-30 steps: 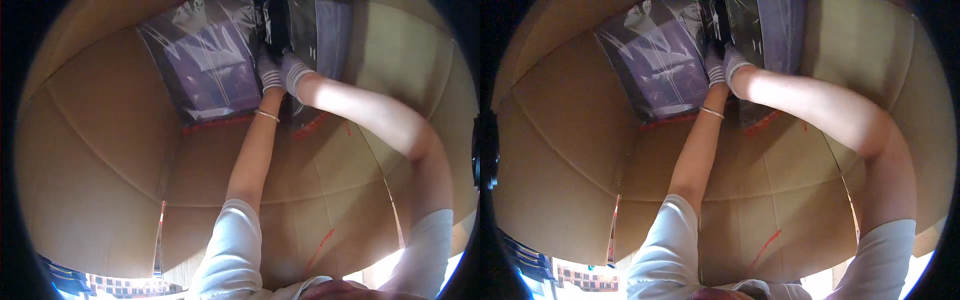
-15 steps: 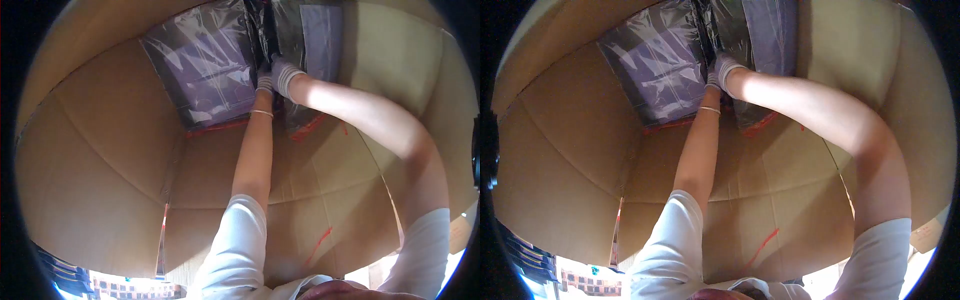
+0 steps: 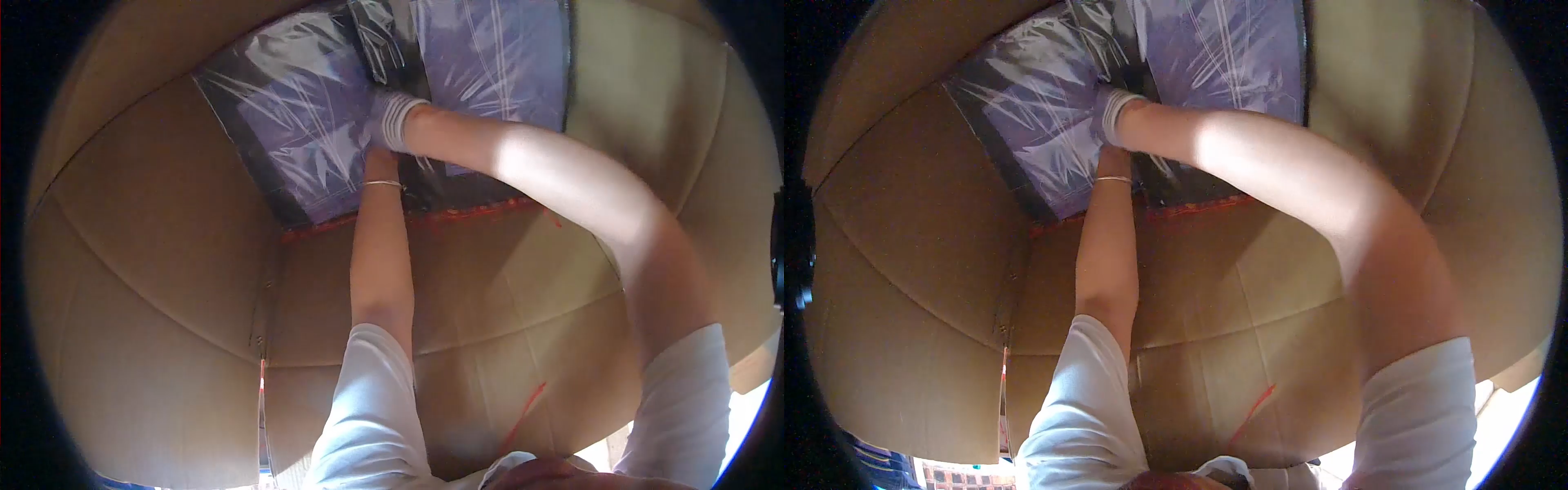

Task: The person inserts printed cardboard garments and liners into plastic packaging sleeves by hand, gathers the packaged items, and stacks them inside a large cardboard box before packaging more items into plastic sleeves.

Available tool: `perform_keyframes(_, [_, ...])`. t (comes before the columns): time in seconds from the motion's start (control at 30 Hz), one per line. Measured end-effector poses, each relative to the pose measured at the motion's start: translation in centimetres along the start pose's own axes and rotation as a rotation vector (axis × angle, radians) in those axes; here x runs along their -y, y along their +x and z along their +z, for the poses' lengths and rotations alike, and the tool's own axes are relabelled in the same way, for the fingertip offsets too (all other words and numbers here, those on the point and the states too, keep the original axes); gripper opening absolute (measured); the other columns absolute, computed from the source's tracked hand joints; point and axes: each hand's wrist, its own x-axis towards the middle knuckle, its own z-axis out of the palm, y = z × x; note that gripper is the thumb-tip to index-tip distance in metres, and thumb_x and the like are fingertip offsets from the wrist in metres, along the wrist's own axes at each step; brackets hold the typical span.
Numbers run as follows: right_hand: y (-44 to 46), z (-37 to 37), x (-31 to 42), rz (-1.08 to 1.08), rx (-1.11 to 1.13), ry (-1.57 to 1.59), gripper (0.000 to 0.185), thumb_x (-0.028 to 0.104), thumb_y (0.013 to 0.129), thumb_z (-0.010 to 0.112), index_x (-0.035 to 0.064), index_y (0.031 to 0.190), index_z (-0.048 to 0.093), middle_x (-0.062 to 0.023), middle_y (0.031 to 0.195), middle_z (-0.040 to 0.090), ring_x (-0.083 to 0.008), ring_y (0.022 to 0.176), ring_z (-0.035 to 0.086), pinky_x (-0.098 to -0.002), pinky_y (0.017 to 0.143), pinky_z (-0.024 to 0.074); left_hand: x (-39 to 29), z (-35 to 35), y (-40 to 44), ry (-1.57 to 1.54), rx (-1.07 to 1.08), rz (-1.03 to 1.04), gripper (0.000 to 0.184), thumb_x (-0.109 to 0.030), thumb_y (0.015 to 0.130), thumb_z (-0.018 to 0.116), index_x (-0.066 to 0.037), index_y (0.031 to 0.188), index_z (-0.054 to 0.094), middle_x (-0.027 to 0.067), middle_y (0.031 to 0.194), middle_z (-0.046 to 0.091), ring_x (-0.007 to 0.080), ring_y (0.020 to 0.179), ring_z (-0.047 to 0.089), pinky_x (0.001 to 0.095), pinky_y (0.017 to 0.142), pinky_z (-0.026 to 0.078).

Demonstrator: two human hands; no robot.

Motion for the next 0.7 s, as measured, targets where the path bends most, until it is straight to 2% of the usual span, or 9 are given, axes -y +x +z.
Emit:
perform_keyframes(0.03, [-0.2,-1.5,0.1,-0.007,0.005,-0.061,0.022,0.013,0.077,0.052,0.0114,0.093,0.067,-0.0112,0.091,0.065,-0.0268,0.088,0.061,-0.0365,0.088,0.0411,-0.2,-0.1,0.3,0.008,-0.013,0.003,0.041,-0.028,0.083,0.046,-0.002,0.114,0.050,0.0263,0.113,0.051,0.0388,0.103,0.051,0.0409,0.089,0.040])
perform_keyframes(0.13, [-3.3,-6.8,0.3,-0.092,0.096,-0.398,0.028,0.015,0.076,0.053,0.0138,0.100,0.064,-0.0110,0.109,0.059,-0.0259,0.107,0.053,-0.0439,0.100,0.0283,-0.3,-0.1,-0.6,0.064,-0.066,0.000,0.041,-0.028,0.083,0.046,-0.002,0.114,0.050,0.0264,0.114,0.050,0.0391,0.103,0.050,0.0409,0.089,0.039])
perform_keyframes(0.2, [-5.8,-7.3,-1.7,-0.159,0.034,-0.515,0.035,0.019,0.077,0.052,0.0160,0.110,0.059,-0.0085,0.124,0.047,-0.0253,0.119,0.039,-0.0502,0.103,0.0182,-1.1,1.1,-1.6,0.234,-0.150,0.018,0.041,-0.028,0.083,0.045,-0.003,0.114,0.051,0.0264,0.114,0.050,0.0393,0.103,0.050,0.0409,0.090,0.039])
perform_keyframes(0.23, [-6.8,-7.0,-2.5,-0.198,-0.012,-0.574,0.039,0.021,0.077,0.052,0.0170,0.115,0.056,-0.0072,0.132,0.041,-0.0249,0.126,0.032,-0.0533,0.104,0.0132,-2.0,1.9,-2.1,0.464,-0.235,0.050,0.041,-0.028,0.083,0.045,-0.003,0.115,0.051,0.0265,0.114,0.050,0.0394,0.103,0.050,0.0409,0.090,0.039])
perform_keyframes(0.33, [-8.5,-5.5,-1.8,-0.006,-0.116,-0.352,0.044,0.025,0.083,0.047,0.0197,0.127,0.045,-0.0029,0.140,0.029,-0.0264,0.132,0.015,-0.0424,0.105,0.0204,-6.3,4.4,-6.6,1.180,-0.403,0.078,0.041,-0.028,0.083,0.045,-0.003,0.115,0.051,0.0265,0.115,0.050,0.0398,0.104,0.049,0.0409,0.091,0.039])
perform_keyframes(0.43, [-9.3,-3.8,-1.6,-0.043,-0.044,-0.388,0.052,0.024,0.083,0.047,0.0205,0.133,0.035,-0.0014,0.143,0.022,-0.0253,0.133,0.014,-0.0409,0.106,0.0195,-12.2,3.8,-11.7,1.493,-0.006,0.260,0.047,-0.030,0.081,0.047,-0.009,0.123,0.046,0.0216,0.126,0.043,0.0356,0.115,0.042,0.0444,0.094,0.036])
perform_keyframes(0.53, [-5.2,1.3,-3.8,-0.035,-0.110,-0.201,0.045,0.025,0.081,0.045,0.0217,0.126,0.045,-0.0028,0.141,0.026,-0.0242,0.132,0.018,-0.0518,0.106,0.0090,-12.5,0.0,-12.3,2.239,0.032,0.686,0.055,-0.032,0.081,0.047,-0.015,0.132,0.035,0.0137,0.142,0.023,0.0320,0.129,0.024,0.0500,0.098,0.029])
perform_keyframes(0.63, [-6.4,-1.1,-4.5,-0.114,-0.008,-0.291,0.043,0.027,0.086,0.039,0.0233,0.129,0.039,-0.0002,0.144,0.018,-0.0200,0.134,0.011,-0.0510,0.107,0.0075,-13.6,-3.4,-12.1,2.263,-0.118,0.249,0.066,-0.034,0.081,0.048,-0.021,0.139,0.020,0.0071,0.147,0.002,0.0315,0.134,0.007,0.0541,0.102,0.020])
perform_keyframes(0.7, [-6.6,-1.7,-4.9,-0.121,0.009,-0.352,0.042,0.028,0.088,0.037,0.0253,0.130,0.038,0.0011,0.145,0.015,-0.0181,0.134,0.008,-0.0521,0.106,0.0061,-14.0,-6.6,-11.2,2.251,-0.211,0.179,0.070,-0.036,0.081,0.048,-0.021,0.140,0.014,0.0073,0.147,0.001,0.0326,0.134,0.005,0.0538,0.103,0.017])
